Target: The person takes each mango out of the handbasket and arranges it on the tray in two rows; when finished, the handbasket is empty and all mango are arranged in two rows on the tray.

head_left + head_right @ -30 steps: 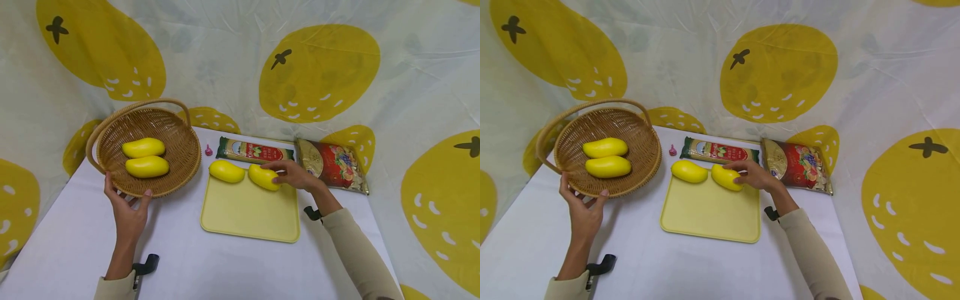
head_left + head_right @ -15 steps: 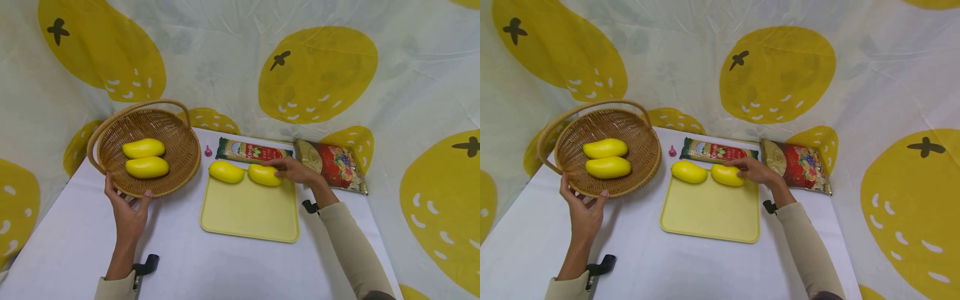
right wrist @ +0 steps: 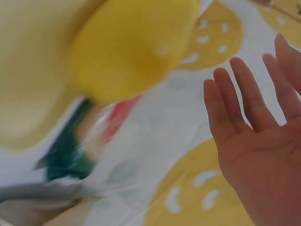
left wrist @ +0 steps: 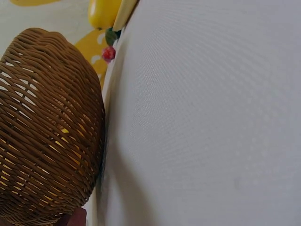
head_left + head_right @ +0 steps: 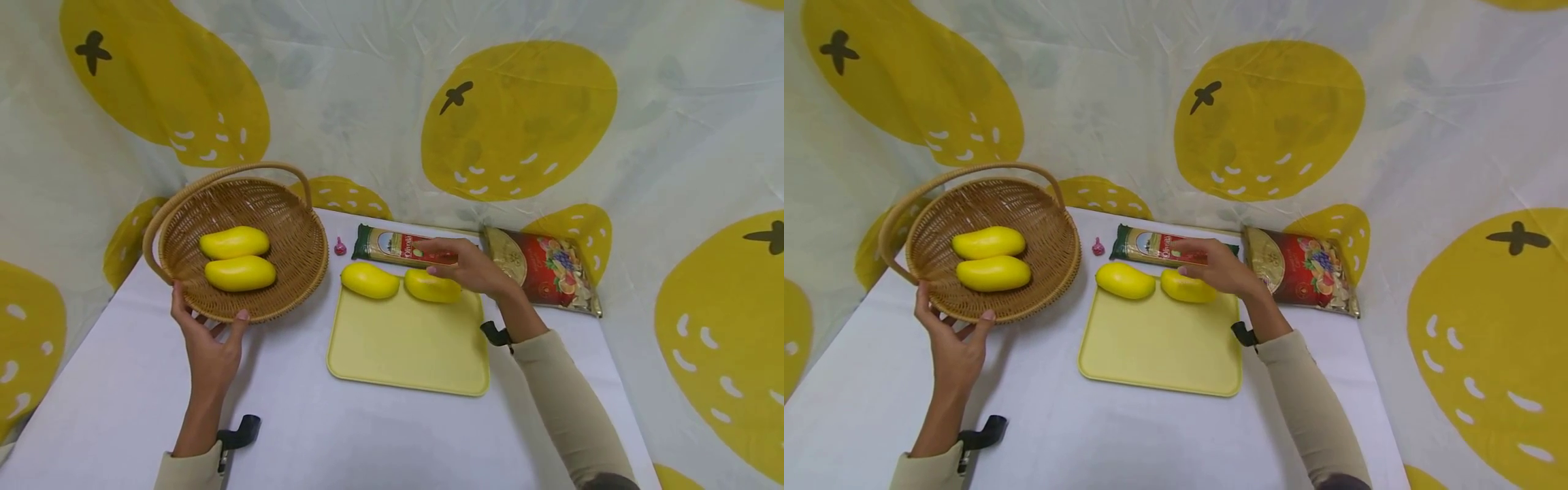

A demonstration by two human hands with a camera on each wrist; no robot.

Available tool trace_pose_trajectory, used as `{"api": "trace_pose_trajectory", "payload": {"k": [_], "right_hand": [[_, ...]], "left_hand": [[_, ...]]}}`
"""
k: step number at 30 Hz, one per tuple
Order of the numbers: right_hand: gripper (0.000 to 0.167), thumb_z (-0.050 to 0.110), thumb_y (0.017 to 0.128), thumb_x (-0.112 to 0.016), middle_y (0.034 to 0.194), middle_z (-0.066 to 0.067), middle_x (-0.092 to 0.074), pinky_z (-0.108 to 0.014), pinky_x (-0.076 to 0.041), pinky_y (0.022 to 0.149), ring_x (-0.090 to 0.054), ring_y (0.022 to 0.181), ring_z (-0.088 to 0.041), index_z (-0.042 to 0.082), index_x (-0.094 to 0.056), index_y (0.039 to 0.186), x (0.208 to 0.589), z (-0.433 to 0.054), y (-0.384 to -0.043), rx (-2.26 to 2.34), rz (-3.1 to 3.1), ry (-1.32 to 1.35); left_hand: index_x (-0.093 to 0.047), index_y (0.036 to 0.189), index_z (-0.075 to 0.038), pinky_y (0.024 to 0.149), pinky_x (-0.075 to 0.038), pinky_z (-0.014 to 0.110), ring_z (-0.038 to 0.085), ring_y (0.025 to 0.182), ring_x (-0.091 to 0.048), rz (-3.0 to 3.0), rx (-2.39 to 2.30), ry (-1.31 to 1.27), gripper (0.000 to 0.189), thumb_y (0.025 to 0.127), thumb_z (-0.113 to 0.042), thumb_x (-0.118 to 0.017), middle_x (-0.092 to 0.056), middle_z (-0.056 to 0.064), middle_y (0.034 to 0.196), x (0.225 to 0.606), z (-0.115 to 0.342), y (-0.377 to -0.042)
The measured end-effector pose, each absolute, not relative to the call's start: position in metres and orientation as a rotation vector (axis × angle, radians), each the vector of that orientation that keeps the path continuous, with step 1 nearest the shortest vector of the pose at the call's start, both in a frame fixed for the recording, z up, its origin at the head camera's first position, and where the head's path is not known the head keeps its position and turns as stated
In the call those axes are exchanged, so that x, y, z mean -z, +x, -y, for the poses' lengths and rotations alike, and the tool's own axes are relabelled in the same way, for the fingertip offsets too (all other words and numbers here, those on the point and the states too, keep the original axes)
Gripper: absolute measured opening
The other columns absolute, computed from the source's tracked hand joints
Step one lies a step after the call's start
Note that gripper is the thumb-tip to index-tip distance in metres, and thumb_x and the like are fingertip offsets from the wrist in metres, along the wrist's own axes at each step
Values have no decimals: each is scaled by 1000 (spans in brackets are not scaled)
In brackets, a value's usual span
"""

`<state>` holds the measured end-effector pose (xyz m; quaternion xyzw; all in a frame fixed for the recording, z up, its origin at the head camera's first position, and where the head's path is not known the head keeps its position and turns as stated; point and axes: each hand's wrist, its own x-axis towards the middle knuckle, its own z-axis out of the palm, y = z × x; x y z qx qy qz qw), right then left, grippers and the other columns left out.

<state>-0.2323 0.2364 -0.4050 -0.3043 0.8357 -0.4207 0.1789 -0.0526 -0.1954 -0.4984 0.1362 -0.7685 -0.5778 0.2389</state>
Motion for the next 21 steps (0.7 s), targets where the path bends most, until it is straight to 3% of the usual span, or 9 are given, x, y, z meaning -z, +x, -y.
{"api": "trace_pose_trajectory", "payload": {"k": [7, 21], "right_hand": [[49, 10, 98, -76, 148, -8, -65, -48, -53, 111, -62, 135, -26, 11, -65, 146, 384, -190, -222, 1310, -2385, -913], [53, 19, 94, -83, 143, 0, -69, -42, -53, 108, -62, 129, -15, 16, -67, 144, 378, -97, -216, 1466, -2274, -1069]], "left_hand": [[-1, 170, -33, 95, -47, 14, 34, 139, -48, 2107, 1589, 389, 108, 95, -13, -76, -26, 9, 167, 499, 196, -52], [-1, 170, -32, 96, -47, 15, 36, 139, -47, 2107, 1593, 387, 109, 94, -10, -76, -25, 8, 168, 497, 195, -52]]}}
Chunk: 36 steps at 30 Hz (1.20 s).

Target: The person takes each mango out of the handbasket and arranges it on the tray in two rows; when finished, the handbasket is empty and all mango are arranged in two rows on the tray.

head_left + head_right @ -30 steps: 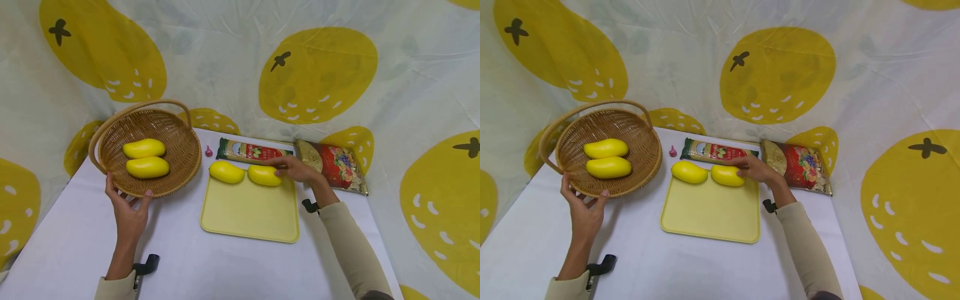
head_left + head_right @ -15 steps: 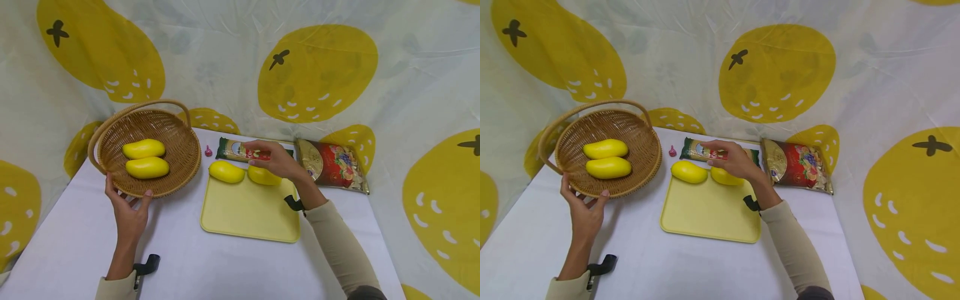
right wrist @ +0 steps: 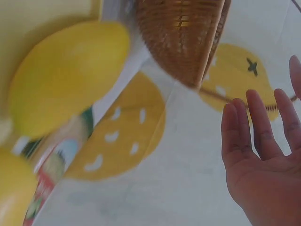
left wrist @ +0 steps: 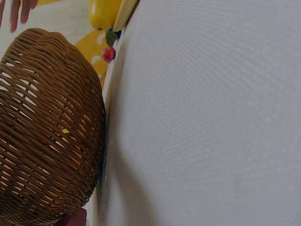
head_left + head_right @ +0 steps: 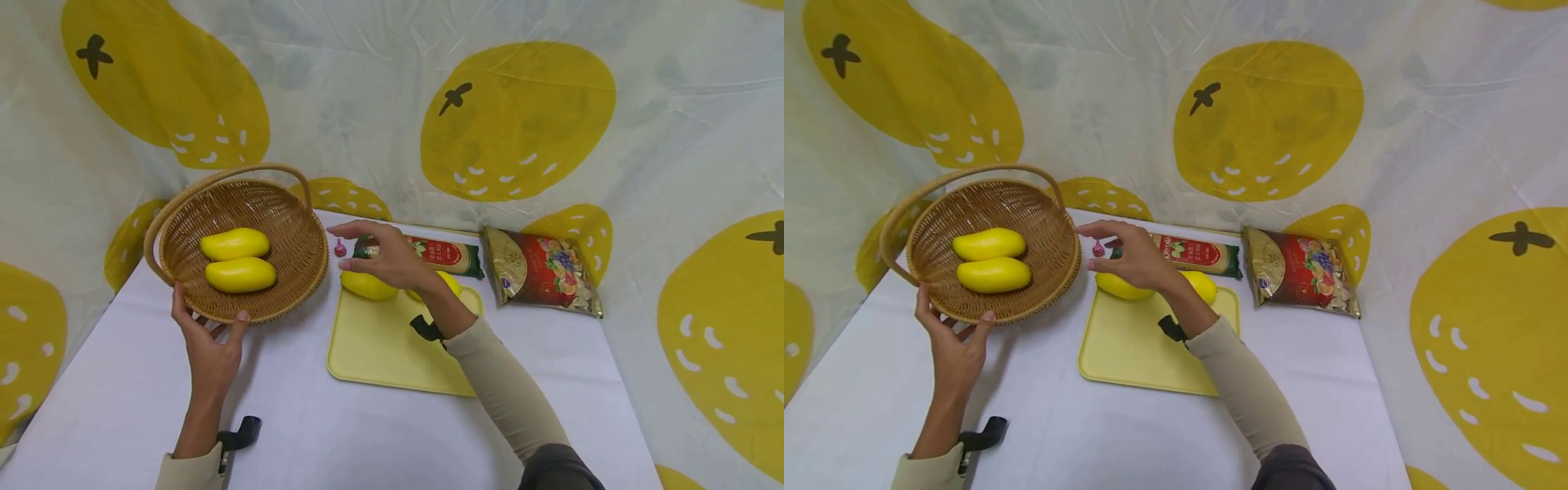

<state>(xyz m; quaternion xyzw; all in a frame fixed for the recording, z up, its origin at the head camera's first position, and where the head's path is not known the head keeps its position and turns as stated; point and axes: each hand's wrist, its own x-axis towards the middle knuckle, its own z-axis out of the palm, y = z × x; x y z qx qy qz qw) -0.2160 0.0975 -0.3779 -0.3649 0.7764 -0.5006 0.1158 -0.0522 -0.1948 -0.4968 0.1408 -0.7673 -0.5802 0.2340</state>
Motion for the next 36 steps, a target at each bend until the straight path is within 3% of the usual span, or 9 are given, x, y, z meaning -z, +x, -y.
{"api": "trace_pose_trajectory", "payload": {"k": [6, 17, 24, 30, 36], "right_hand": [[57, 22, 94, -83, 149, -3, -64, -40, -55, 105, -59, 134, -19, 15, -64, 147, 382, -60, -214, 1458, -2249, -1114], [60, 22, 93, -84, 150, 1, -64, -35, -50, 113, -58, 140, -18, 17, -63, 148, 393, 4, -209, 1353, -2275, -1164], [60, 24, 92, -85, 149, -3, -65, -21, -50, 102, -64, 130, -25, 15, -64, 147, 405, 40, -211, 1225, -2336, -1192], [59, 23, 94, -83, 152, -2, -63, -26, -49, 112, -61, 137, -23, 14, -62, 149, 411, 63, -212, 1096, -2324, -1141], [58, 26, 93, -83, 152, -1, -62, -21, -44, 114, -57, 140, -17, 21, -63, 147, 415, 82, -215, 897, -2397, -1046]], "left_hand": [[-1, 170, -34, 97, -46, 17, 33, 140, -47, 2119, 1582, 401, 107, 95, -14, -75, -24, 9, 169, 499, 196, -52], [0, 170, -34, 98, -46, 16, 36, 141, -47, 2121, 1581, 401, 107, 96, -15, -75, -24, 9, 169, 500, 196, -51], [0, 170, -34, 98, -47, 16, 37, 142, -47, 2124, 1580, 401, 108, 95, -12, -75, -24, 8, 169, 499, 196, -51], [-1, 170, -35, 98, -47, 18, 36, 142, -47, 2126, 1583, 419, 107, 95, -14, -75, -24, 6, 170, 497, 195, -52], [-1, 170, -35, 97, -47, 17, 36, 142, -47, 2125, 1580, 427, 106, 96, -17, -75, -24, 7, 170, 497, 195, -52]]}}
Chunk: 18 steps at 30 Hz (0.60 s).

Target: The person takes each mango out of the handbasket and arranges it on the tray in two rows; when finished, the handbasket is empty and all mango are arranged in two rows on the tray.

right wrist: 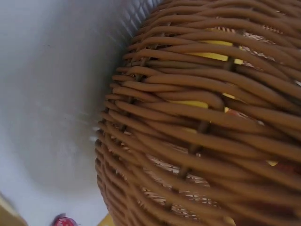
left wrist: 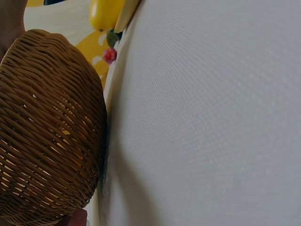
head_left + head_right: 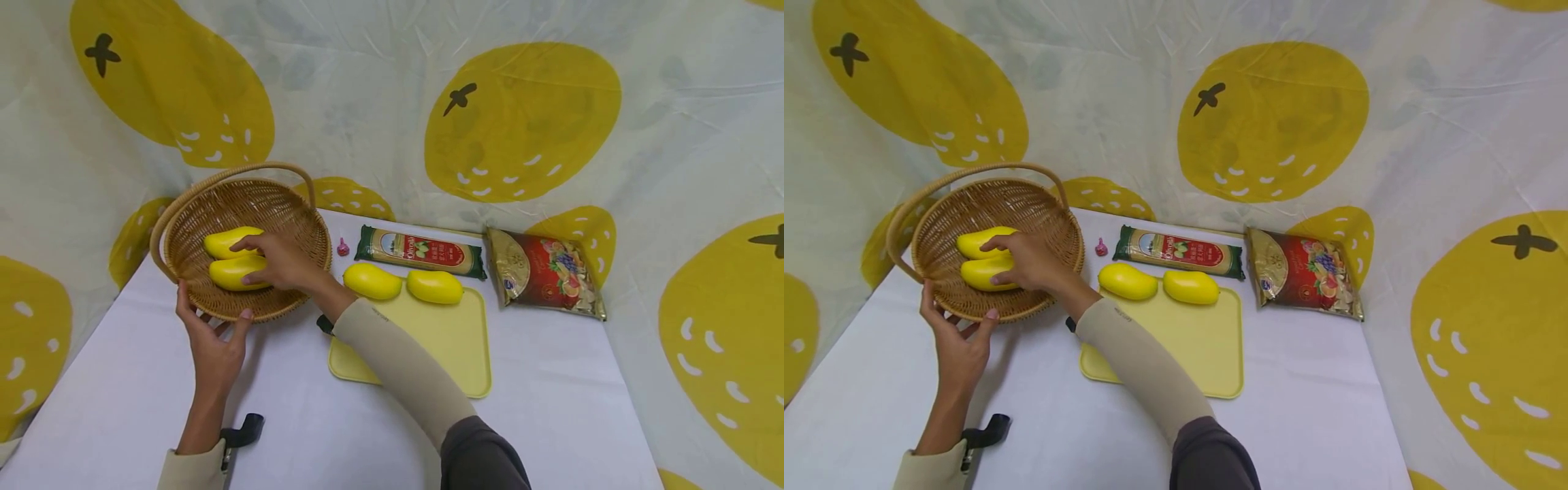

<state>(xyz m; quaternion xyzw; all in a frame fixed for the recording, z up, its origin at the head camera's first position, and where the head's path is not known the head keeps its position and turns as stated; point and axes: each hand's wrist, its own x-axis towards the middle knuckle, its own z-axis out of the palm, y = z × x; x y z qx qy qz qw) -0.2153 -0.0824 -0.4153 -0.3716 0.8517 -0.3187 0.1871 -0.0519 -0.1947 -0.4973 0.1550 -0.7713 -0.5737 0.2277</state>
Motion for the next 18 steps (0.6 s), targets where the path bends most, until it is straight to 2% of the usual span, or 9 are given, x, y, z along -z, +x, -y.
{"api": "trace_pose_trajectory", "payload": {"k": [8, 18], "right_hand": [[55, 26, 90, -87, 142, 7, -67, -21, -43, 112, -58, 134, -9, 25, -67, 141, 422, 102, -218, 673, -2475, -1016], [61, 26, 87, -90, 147, 11, -64, -20, -38, 116, -55, 136, -7, 24, -66, 143, 430, 106, -213, 511, -2490, -1056]], "left_hand": [[-2, 170, -34, 96, -46, 14, 36, 141, -48, 2105, 1586, 408, 108, 95, -13, -76, -24, 8, 170, 500, 194, -52], [0, 170, -31, 94, -47, 13, 40, 141, -46, 2100, 1594, 397, 110, 94, -12, -77, -23, 6, 170, 500, 196, -54]]}}
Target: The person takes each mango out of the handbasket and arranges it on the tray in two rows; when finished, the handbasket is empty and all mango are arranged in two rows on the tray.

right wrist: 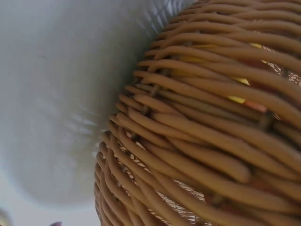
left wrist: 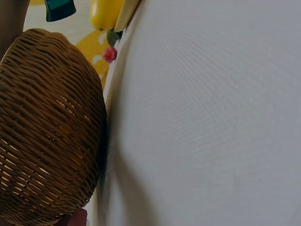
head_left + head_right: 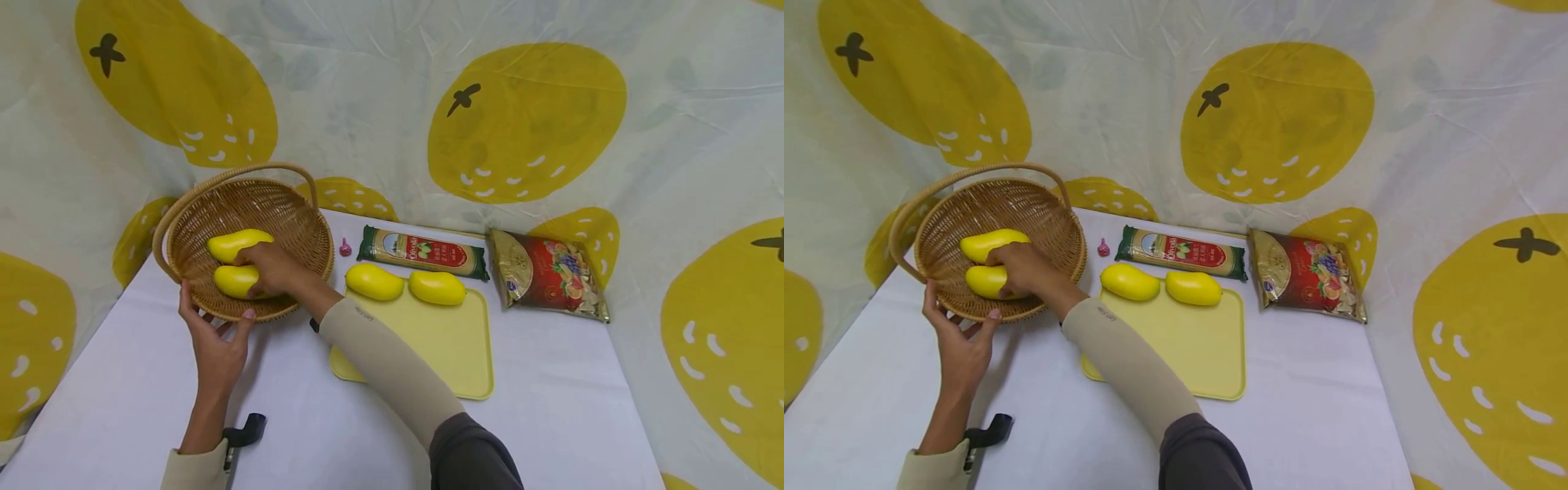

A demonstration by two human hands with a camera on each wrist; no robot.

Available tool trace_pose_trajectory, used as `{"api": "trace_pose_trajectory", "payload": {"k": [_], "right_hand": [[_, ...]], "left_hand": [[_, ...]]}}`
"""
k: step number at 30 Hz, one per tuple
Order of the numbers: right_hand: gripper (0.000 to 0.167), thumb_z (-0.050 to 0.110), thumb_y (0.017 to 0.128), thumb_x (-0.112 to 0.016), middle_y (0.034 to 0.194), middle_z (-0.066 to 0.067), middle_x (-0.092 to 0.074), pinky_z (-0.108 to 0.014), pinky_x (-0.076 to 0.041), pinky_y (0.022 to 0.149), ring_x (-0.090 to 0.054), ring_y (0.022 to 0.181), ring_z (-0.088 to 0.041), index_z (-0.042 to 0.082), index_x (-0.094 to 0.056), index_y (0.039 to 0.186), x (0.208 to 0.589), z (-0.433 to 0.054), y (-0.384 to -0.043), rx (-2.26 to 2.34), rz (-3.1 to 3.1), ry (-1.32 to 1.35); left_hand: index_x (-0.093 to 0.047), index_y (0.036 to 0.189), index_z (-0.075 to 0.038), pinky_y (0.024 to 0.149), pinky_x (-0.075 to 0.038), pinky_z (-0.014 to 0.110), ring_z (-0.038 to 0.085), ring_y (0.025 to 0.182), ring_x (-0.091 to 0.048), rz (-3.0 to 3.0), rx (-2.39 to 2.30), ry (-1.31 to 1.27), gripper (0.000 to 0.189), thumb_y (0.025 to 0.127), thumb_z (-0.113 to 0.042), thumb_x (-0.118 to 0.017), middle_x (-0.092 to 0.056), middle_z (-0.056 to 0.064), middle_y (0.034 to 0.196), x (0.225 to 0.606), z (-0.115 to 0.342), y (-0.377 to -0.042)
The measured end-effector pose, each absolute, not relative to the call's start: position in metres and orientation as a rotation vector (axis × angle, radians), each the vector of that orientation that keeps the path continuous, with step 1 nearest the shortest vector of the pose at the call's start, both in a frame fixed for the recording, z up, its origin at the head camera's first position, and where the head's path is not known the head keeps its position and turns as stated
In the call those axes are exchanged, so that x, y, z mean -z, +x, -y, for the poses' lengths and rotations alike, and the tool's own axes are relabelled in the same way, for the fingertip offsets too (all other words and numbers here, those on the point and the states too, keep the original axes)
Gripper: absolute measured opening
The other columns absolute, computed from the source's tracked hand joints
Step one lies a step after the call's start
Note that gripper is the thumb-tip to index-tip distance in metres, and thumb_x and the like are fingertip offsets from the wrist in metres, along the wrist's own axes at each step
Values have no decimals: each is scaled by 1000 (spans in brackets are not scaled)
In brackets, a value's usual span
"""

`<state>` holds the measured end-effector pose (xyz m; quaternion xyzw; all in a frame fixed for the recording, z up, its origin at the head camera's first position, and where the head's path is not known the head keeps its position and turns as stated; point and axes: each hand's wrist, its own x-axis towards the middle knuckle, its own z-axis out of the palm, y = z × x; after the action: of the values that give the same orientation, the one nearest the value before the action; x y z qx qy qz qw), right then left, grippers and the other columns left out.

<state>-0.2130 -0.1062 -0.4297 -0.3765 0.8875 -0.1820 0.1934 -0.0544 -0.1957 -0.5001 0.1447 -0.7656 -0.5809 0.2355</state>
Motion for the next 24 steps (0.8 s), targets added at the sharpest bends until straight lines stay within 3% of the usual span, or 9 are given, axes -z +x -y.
{"api": "trace_pose_trajectory", "payload": {"k": [7, 16, 24], "right_hand": [[60, 26, 86, -91, 141, 6, -68, -23, -41, 113, -57, 132, -9, 25, -67, 141, 423, 98, -210, 586, -2463, -1038], [63, 27, 86, -90, 139, 6, -69, -20, -44, 105, -59, 125, -8, 26, -67, 145, 401, 72, -199, 787, -2469, -1075], [67, 29, 86, -89, 145, 6, -66, -27, -42, 110, -55, 131, -13, 26, -64, 147, 383, 43, -188, 998, -2521, -1062]], "left_hand": [[-1, 170, -32, 96, -47, 12, 34, 142, -46, 2095, 1600, 388, 108, 95, -14, -76, -21, 3, 172, 497, 195, -53], [0, 170, -30, 95, -48, 13, 39, 141, -46, 2083, 1609, 374, 110, 94, -11, -77, -23, 6, 170, 497, 194, -53], [-1, 170, -31, 96, -48, 16, 37, 141, -46, 2084, 1603, 379, 110, 94, -9, -77, -23, 7, 170, 496, 195, -54]]}}
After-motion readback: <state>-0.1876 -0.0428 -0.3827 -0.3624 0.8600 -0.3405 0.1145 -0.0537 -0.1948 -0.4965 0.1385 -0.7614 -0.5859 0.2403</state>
